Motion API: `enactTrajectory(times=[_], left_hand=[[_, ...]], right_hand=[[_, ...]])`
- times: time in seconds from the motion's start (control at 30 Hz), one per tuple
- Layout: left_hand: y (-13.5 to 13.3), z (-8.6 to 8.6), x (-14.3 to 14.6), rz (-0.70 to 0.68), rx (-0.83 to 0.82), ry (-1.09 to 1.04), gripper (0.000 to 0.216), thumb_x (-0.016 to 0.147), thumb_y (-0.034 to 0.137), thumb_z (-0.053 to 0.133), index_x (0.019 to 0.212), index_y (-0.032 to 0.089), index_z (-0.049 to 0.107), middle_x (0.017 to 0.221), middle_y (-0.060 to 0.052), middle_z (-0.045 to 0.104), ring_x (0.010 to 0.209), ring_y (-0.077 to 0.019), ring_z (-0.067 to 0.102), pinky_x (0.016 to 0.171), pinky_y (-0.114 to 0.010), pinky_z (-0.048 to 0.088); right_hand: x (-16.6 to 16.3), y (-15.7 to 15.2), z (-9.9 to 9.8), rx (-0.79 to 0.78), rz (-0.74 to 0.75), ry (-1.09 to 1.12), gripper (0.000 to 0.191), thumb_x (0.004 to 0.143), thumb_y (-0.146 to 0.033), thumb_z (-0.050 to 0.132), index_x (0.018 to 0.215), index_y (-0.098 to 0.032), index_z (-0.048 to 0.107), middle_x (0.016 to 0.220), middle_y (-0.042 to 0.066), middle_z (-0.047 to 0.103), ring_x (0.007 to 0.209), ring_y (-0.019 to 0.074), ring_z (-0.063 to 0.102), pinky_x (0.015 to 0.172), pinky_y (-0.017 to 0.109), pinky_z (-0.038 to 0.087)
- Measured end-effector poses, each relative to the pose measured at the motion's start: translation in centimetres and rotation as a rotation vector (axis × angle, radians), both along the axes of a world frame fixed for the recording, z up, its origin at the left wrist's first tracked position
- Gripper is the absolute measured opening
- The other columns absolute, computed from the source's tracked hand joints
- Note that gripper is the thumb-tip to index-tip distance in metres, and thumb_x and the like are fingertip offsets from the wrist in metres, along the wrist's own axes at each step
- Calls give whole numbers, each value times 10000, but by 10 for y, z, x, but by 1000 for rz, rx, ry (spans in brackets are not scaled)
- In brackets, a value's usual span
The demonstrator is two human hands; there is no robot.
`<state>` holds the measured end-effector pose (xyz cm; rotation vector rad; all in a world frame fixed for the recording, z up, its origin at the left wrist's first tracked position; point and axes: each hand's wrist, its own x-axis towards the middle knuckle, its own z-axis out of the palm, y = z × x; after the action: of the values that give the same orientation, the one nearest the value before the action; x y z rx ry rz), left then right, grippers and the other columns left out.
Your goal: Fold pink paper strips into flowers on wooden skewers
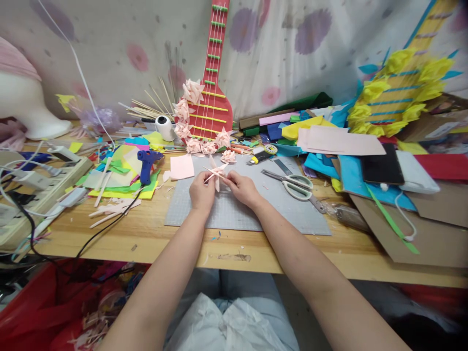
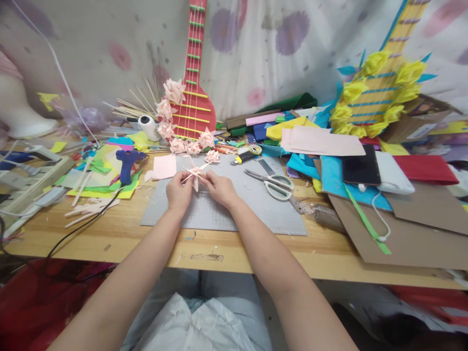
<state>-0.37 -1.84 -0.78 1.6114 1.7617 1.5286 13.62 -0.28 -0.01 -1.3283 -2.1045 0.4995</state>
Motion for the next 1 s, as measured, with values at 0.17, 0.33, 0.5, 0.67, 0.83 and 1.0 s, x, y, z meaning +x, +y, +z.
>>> enactTrajectory(times=[0.17,0.33,0.5,0.67,0.83,1.0], left_hand=[[0,0,-1,14,-28,-26,131,736,273,503,767,200,607,741,-9,644,680,-131,580,637,-237,412],[0,-1,-2,45,-17,-35,134,728,301,512,740,197,597,724,-5,639,667,-127,581,632,-233,416],[1,-3,-2,61,2,-42,123,714,302,527,727,194,585,711,-4,631,663,-124,577,639,-232,419],[1,-3,-3,77,-17,-45,106,703,290,529,706,197,580,699,-2,627,653,-128,568,651,-241,422],[0,-1,-3,95,-37,-39,82,689,274,534,693,204,575,699,-3,627,664,-136,568,662,-248,418],[0,-1,-3,108,-51,-17,73,683,274,528,672,210,561,679,4,617,652,-139,557,648,-250,407]], right_hand=[[-3,-2,0,21,-11,-47,312,842,-460,338,816,-211,523,657,-10,575,575,119,488,547,206,286],[-5,-4,4,38,0,-102,309,852,-447,326,838,-216,530,678,-1,599,574,125,500,547,205,284],[-6,-4,5,64,18,-162,322,862,-432,314,906,-219,551,714,13,627,588,139,522,534,211,272],[-8,-3,4,64,26,-232,336,870,-419,303,1020,-237,542,771,27,652,631,152,556,542,217,272],[-9,-3,2,78,38,-249,344,874,-411,299,1083,-250,520,810,35,663,659,167,575,555,225,276],[-9,-3,2,68,47,-277,341,875,-405,302,1085,-249,521,850,38,667,678,166,581,558,226,276]])
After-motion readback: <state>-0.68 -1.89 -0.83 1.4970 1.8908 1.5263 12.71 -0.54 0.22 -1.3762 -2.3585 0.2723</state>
